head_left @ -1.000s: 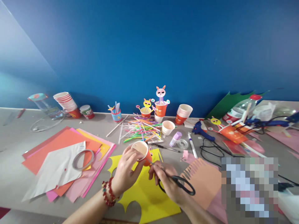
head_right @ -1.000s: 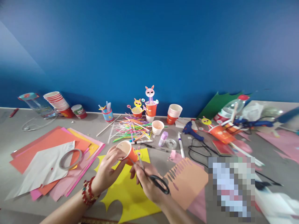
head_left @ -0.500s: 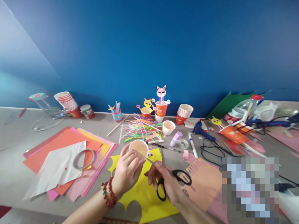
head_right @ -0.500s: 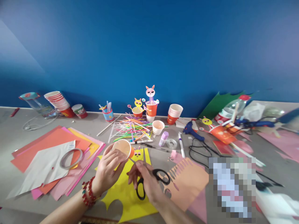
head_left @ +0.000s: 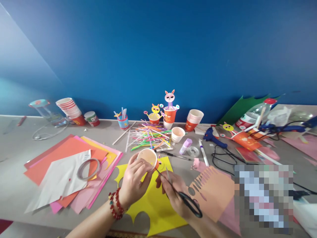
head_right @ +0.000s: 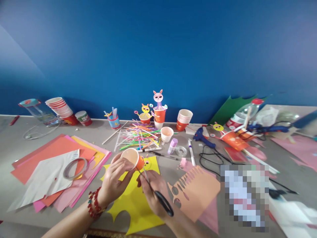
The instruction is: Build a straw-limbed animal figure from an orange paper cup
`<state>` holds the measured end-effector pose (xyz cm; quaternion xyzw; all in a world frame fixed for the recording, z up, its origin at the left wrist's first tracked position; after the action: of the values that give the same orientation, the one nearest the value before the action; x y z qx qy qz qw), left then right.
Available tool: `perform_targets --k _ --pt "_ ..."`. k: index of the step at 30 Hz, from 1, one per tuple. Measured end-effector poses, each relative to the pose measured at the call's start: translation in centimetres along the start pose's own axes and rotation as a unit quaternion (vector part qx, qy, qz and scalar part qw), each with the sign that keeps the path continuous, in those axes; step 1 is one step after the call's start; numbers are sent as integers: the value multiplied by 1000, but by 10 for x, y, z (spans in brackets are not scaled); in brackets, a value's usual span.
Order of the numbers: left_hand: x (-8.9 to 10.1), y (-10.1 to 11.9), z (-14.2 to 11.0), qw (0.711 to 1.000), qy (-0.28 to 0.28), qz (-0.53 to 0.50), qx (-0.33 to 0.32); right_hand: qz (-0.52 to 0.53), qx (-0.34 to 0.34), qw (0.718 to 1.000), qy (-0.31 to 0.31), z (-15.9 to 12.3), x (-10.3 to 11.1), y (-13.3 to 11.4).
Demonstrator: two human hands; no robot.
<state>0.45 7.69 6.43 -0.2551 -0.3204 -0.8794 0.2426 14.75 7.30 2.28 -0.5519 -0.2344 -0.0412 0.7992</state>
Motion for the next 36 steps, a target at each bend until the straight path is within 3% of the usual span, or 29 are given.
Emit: perform_targets --k 4,8,14,20,23,27,31,36 --pt "1 3 1 1000 -1 5 -3 -10 24 1000 5 1 2 -8" --pt "-1 4 0 1000 -8 18 -3 88 -58 994 -12 -1 -4 7" --pt "-2 12 -3 997 -13 65 -45 315 -115 942 -5 -1 -21 21" --pt "-2 16 -2 996 -16 77 -42 358 -157 920 9 -2 -25 23" --pt "-3 12 0 999 -11 34 -13 291 -128 948 -6 0 -19 18" --pt "-4 6 -1 1000 1 -9 4 89 -64 994 -7 1 -4 8" --pt "-4 4 -3 999 13 -45 15 -28 25 999 4 3 5 -2" --pt "-6 -1 -3 995 2 -76 67 -99 102 990 -13 5 4 -9"
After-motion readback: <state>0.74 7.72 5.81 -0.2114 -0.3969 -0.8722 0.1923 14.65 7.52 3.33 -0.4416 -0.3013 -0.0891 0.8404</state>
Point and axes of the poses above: each hand's wrist, its own z-axis towards the middle knuckle, its own x-axis out of the back of the hand, y = z × x, the point moved 7 cm from there along z, towards the middle knuckle, and after that the axes turned 1 degree about x, right-handed, at the moved point
